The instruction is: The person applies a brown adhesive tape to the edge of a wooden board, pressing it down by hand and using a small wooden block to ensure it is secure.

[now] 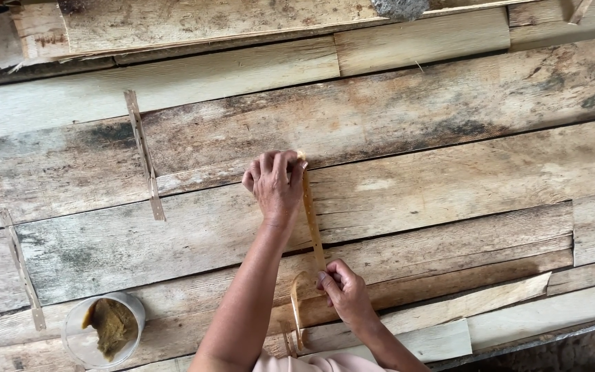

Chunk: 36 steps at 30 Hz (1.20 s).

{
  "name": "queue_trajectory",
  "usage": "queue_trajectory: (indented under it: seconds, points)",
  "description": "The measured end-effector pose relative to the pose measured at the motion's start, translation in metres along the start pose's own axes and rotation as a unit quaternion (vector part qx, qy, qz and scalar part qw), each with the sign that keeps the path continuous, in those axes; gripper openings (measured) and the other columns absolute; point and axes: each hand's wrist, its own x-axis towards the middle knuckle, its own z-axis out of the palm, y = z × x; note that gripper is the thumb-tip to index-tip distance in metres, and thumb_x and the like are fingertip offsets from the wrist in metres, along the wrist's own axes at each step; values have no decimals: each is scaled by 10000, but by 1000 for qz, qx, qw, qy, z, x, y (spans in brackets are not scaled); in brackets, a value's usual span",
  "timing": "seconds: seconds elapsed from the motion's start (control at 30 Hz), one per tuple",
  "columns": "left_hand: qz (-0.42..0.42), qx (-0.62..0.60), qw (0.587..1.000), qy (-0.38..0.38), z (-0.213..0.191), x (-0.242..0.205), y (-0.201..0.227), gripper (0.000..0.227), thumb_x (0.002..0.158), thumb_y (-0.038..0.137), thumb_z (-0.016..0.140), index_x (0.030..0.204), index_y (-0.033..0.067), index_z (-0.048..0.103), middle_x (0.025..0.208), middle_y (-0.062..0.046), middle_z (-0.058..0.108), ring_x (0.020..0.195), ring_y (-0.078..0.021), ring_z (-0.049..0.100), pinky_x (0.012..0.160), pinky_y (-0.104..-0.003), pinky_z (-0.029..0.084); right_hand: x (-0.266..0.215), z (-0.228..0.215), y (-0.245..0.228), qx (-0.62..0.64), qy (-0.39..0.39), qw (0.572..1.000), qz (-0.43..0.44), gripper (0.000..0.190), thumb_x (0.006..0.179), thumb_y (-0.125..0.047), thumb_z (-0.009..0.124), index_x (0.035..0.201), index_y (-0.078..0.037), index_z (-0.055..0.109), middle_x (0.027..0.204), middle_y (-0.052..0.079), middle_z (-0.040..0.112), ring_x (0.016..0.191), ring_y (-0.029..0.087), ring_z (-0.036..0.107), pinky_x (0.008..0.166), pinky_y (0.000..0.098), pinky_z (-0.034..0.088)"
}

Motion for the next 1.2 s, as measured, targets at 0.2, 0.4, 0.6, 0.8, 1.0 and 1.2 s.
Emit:
queue_trajectory:
  seconds: [0.2,0.4,0.6,0.8,1.0,1.2]
  points:
    - [-9,-45,998,34,10,-6,-14,369,917,499,716,1194,293,588,1103,62,669,960,-162,548,875,-340,274,2,0,-1,-2,-8,1000,20,124,966,-153,660,866,-79,651,730,81,789,446,110,614,364,229,530]
    - [143,-89,986,2,-14,-4,-13,369,904,264,861,1239,317,716,1317,67,722,1514,-326,356,1218,-460,61,3,1,0,6,1,1000,20,150,954,-172,668,840,-80,637,693,80,764,420,106,590,352,232,520]
    - [139,16,981,-133,-19,-4,-10,369,998,384,652,1359,308,656,1425,96,619,1555,-310,92,1132,-727,-149,0,1,-1,24,-18,999,32,134,963,-147,670,863,-64,636,726,93,761,447,119,588,374,235,508]
    - [194,34,979,-54,-17,-7,-11,321,1014,344,707,1330,285,702,1440,122,630,1540,-353,187,1128,-744,-89,-5,-3,9,92,-49,994,35,76,941,-60,706,918,-62,634,773,64,692,691,148,630,606,264,518]
    - [191,60,977,-72,-13,-11,-14,367,1019,383,677,1379,310,666,1476,151,593,1553,-344,131,1115,-755,-108,-25,-6,-30,166,-87,977,106,188,916,-88,690,1082,-24,629,973,164,783,892,240,773,831,343,665]
    - [141,69,975,-156,-16,-10,-13,455,1013,446,587,1459,356,565,1543,178,488,1550,-356,-52,1072,-771,-177,-21,-4,-4,211,-68,970,97,119,940,-73,680,985,33,653,847,211,786,711,270,748,708,337,647]
